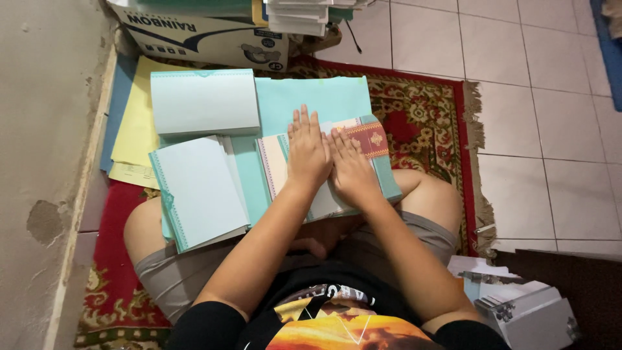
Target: Inserting decorative cards into paper folders and stacking them
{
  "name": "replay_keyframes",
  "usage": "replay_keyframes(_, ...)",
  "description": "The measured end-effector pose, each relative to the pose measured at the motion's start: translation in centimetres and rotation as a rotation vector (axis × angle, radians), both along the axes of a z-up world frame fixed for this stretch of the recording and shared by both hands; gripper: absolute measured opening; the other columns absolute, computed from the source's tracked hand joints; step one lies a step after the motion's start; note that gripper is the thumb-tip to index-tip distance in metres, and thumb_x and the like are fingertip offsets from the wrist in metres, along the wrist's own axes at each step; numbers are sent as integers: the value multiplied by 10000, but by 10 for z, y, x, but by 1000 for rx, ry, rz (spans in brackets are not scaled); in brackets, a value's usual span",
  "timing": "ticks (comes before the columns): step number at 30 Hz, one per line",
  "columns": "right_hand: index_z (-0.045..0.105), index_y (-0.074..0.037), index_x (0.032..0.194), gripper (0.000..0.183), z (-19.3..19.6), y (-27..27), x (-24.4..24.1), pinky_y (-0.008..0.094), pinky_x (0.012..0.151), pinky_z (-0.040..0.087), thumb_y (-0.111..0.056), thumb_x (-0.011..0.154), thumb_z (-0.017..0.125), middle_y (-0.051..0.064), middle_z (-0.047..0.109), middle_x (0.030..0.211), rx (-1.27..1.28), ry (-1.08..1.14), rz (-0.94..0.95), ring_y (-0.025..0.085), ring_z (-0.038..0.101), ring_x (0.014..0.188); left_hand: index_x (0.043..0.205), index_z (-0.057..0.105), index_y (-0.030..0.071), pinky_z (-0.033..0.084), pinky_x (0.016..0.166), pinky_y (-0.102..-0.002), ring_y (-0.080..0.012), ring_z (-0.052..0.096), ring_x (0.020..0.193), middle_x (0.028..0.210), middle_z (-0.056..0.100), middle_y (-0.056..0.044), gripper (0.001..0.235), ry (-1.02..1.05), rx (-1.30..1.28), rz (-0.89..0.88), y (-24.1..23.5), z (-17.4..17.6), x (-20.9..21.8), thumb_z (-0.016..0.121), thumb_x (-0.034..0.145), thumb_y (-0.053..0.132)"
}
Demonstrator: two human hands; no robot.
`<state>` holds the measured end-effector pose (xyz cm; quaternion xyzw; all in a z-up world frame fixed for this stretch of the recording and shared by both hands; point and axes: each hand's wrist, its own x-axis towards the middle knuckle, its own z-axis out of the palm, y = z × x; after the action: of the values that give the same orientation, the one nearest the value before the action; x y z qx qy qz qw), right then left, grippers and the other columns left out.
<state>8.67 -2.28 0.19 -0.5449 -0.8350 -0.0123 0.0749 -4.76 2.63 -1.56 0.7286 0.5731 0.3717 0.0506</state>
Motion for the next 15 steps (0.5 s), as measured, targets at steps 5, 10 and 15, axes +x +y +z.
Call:
replay_keyframes(5,353,-51,1586,658,-10,0,1,427,1250,167,-271,971,435,129,306,1674,37,3,-19,268,254,1552,1570,302,-37,108,1234,-587,-456,156,1547,1649,213,-304,704,123,-152,51,-20,8,-8,449,1033,395)
replay_keyframes(10,356,-46,1583,636,-2,-2,1,438,1247,167,-331,1015,393,138,324,1664,45,22,-11,273,276,1545,1607,200,-12,-84,1234,-518,-366,-15,1571,1693,88,-237,692,153,-397,-31,-69,23,-32,279,1083,434)
replay_keyframes(15,352,-43,1586,632,2,-5,-1,448,1251,150,-344,1030,357,141,312,1668,24,35,-26,279,259,1552,1584,231,-51,-13,1228,-582,-420,119,1559,1667,170,-289,728,363,-400,-60,-114,22,-48,288,1050,440)
